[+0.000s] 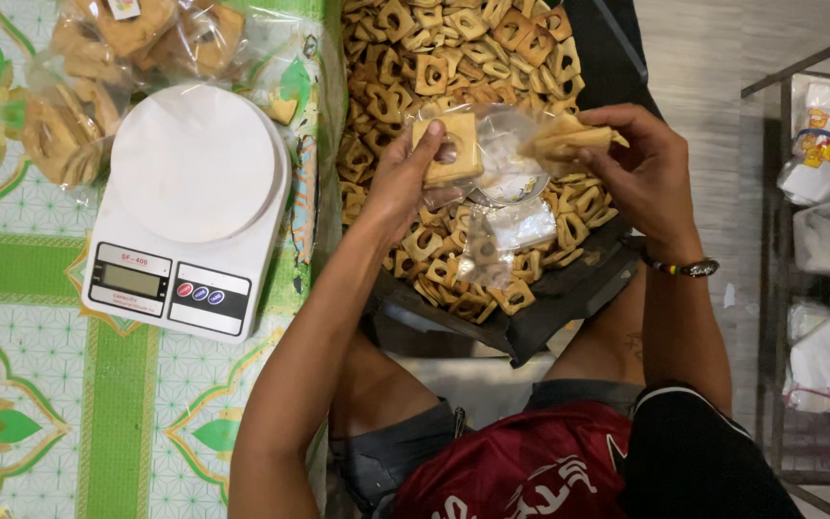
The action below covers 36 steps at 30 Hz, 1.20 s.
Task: The person sits on the floor and packs letter-shaped snacks from a large black bag into small clear plastic bags. They use a metal scoop to transfer the snacks and place the filled bags on a digital scale to the left.
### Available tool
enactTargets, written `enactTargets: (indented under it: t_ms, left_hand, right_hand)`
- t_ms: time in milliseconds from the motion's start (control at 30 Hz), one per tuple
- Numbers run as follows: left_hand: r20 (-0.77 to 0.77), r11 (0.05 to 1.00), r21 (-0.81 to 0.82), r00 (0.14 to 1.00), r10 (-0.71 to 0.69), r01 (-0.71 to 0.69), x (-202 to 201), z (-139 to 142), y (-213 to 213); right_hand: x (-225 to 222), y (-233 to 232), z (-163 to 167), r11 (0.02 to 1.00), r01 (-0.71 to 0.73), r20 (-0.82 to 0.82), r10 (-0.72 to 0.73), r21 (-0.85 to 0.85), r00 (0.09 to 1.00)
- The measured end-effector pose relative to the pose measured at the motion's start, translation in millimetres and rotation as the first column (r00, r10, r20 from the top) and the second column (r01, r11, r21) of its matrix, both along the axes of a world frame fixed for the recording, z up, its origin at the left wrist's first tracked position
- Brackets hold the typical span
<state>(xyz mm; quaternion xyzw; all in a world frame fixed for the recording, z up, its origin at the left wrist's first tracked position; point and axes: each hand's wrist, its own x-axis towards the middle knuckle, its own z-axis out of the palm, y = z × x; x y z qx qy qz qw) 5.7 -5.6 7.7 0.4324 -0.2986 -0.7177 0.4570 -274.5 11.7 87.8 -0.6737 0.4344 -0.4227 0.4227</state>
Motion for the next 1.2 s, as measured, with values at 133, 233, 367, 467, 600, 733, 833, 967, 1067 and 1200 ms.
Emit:
enactTargets:
  t_ms: [133, 233, 367, 467, 600, 733, 833, 967, 1067, 1200]
  left_hand:
    - [0.024, 1.000, 0.000, 1.000, 0.020, -0.020, 2, -5, 3]
    - [0.108, 0.999, 0.037, 0.994, -0.031, 0.028, 0, -7, 5]
    - [0.115, 0.992, -0.067, 0.988, -0.101, 0.109, -7, -6, 5]
    - [0.091, 0.988, -0.093, 0.989, -0.116, 0.124, -8, -4, 6]
    - [0.004, 0.985, -0.057, 0.987, -0.161, 0.161, -12, -1, 7]
    - [-0.042, 0.989, -0.052, 0.990, -0.138, 0.136, -13, 3, 6]
    - [-0.070, 0.991, -0.098, 0.993, -0.095, 0.088, -15, 2, 7]
    - [-0.059, 0.989, -0.134, 0.997, 0.054, -0.062, -17, -1, 12]
    - [-0.114, 0.988, -0.108, 0.988, 0.101, -0.113, -19, -4, 14]
    - [-0.164, 0.985, -0.086, 0.978, 0.132, -0.148, -14, -5, 10]
  right_hand:
    - [3, 9, -2, 0.987, -0.078, -0.101, 0.064, -0.138, 0.993]
    - [6, 9, -6, 0.993, -0.061, -0.051, 0.056, -0.102, 0.997]
    - [7, 0, -12, 0.998, 0.061, 0.051, -0.062, 0.019, 0.997]
    - [9, -7, -18, 0.987, 0.126, 0.074, -0.134, 0.096, 0.988]
    - [18, -16, -34, 0.983, 0.114, 0.239, -0.147, 0.146, 0.960]
    - [33, -20, -46, 0.984, 0.172, 0.178, -0.178, 0.046, 0.968]
    - [44, -15, -46, 0.985, 0.145, 0.142, -0.158, 0.095, 0.977]
    - [61, -10, -34, 0.998, 0.049, 0.127, -0.043, -0.044, 0.991]
    - [72, -10, -30, 0.964, 0.115, -0.023, -0.124, -0.239, 0.992]
    - [76, -11, -32, 0.975, 0.180, 0.176, -0.156, -0.127, 0.972]
